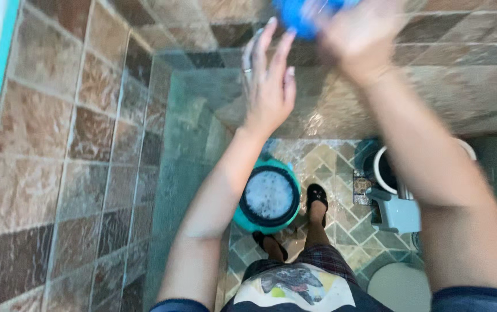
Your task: The person scrubs the tiled walls of a bathroom using a blue scrub brush. They repeatedly dip the brush into a bucket of soapy water and scrub different sections of the wall, including the corners and the area near the door.
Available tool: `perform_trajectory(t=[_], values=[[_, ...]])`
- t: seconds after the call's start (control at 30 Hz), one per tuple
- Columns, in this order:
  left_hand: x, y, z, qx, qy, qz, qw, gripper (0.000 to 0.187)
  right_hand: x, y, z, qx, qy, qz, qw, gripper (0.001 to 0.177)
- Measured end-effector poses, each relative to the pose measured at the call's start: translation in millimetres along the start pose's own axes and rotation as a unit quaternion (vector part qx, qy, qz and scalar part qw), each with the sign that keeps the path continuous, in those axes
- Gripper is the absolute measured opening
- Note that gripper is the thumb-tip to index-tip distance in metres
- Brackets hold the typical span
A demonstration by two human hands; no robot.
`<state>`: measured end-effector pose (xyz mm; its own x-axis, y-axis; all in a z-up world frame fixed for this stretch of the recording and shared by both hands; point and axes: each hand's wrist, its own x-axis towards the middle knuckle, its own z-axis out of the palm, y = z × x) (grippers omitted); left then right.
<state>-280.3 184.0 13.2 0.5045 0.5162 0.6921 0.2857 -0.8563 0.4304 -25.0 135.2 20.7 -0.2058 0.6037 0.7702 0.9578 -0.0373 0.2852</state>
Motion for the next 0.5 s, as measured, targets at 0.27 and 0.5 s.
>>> perform_trajectory(t=[0.27, 0.5], values=[[37, -6, -12, 0.092, 0.034, -0.021, 0.995, 0.089, -98, -4, -8, 0.061, 0.184, 0.387, 0.902, 0.064], [60, -8, 65, 0.077, 0.081, -0.139, 0.984, 0.124, -91, -116, 77, 0.254, 0.106, 0.426, 0.862, 0.053]])
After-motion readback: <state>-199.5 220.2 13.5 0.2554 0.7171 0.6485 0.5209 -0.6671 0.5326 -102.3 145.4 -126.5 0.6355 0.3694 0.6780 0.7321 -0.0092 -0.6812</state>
